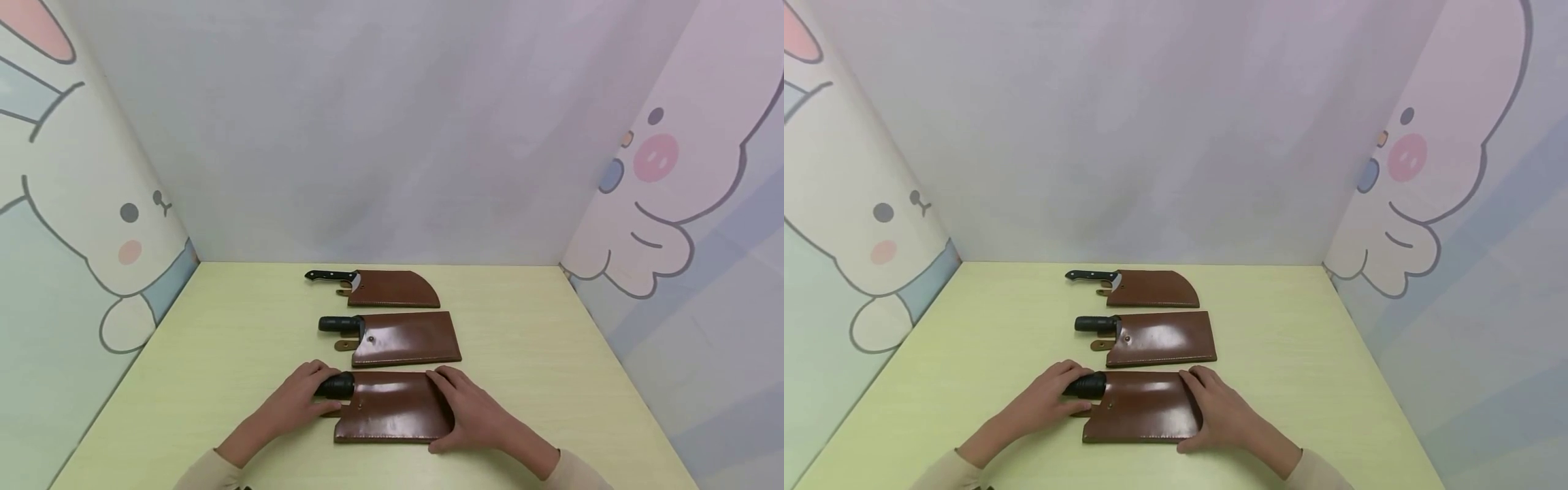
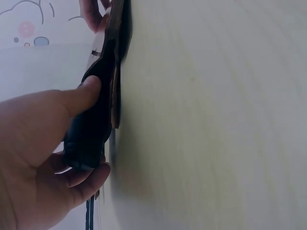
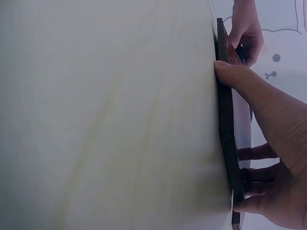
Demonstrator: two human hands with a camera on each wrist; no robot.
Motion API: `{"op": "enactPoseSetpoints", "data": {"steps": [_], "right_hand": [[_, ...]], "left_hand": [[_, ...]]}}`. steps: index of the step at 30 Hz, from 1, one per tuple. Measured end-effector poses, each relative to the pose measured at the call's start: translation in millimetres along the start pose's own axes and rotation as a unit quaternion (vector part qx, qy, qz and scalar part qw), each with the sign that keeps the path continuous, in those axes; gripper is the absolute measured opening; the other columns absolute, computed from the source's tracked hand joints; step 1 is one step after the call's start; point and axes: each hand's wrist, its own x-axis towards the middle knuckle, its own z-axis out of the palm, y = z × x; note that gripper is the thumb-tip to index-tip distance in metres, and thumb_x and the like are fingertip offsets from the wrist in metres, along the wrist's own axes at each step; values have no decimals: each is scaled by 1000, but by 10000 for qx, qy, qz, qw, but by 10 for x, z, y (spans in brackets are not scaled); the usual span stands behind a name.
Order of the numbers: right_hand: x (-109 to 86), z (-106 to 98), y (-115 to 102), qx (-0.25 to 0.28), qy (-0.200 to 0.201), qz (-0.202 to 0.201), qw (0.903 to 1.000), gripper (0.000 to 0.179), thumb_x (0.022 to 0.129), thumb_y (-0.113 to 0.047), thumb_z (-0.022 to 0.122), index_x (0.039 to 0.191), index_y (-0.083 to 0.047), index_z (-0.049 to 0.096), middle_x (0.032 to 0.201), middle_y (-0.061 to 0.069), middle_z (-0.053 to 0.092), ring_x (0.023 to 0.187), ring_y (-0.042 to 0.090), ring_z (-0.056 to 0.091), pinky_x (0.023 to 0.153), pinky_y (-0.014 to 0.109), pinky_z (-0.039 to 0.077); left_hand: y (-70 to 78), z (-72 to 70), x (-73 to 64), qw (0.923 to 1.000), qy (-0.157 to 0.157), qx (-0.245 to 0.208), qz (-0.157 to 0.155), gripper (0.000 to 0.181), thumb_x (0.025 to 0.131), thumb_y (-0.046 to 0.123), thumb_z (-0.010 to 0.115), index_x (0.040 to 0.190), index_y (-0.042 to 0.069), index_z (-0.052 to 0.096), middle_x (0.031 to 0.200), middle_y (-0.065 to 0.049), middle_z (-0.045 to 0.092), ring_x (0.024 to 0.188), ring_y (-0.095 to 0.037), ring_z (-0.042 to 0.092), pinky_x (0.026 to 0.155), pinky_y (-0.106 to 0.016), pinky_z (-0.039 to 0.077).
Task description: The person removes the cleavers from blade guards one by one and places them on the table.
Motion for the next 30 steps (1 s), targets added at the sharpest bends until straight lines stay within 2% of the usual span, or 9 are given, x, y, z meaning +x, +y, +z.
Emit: {"op": "enactPoseSetpoints", "data": {"steps": [4,9,16,21,30], "right_hand": [[1,-3,-5,-41,40,-22,10000,120,65,-74,83,157,-11,38,154,9,41,139,23,44,104,46,49],[-4,-7,-15,-149,94,-78,9998,119,66,-73,83,157,-9,39,154,9,42,140,24,43,103,46,49],[-14,-31,-24,-309,103,-129,9994,120,66,-76,81,156,-7,42,156,15,44,145,32,40,106,50,47],[-34,-62,-37,-350,86,-112,9993,121,66,-82,76,156,-8,42,158,16,43,146,34,39,106,51,47],[-56,-190,-92,-494,463,-274,9973,124,63,-80,80,155,-6,43,156,20,45,144,38,42,108,50,46]], "left_hand": [[0,5,11,10000,21,74,34,43,87,33,82,123,13,70,108,4,59,97,-14,54,82,-38,50],[5,1,19,9997,-112,161,-120,38,89,27,80,122,12,69,108,2,60,99,-16,54,83,-41,51],[-6,-19,-6,9995,-227,11,-208,38,91,30,78,123,11,69,110,1,60,100,-17,54,84,-41,50],[-6,-20,-33,9999,-64,69,-91,37,91,29,78,123,13,70,112,2,62,100,-16,55,84,-40,50],[72,-119,-62,9985,416,318,157,36,87,29,83,118,14,72,106,7,64,96,-10,57,80,-35,53]]}}
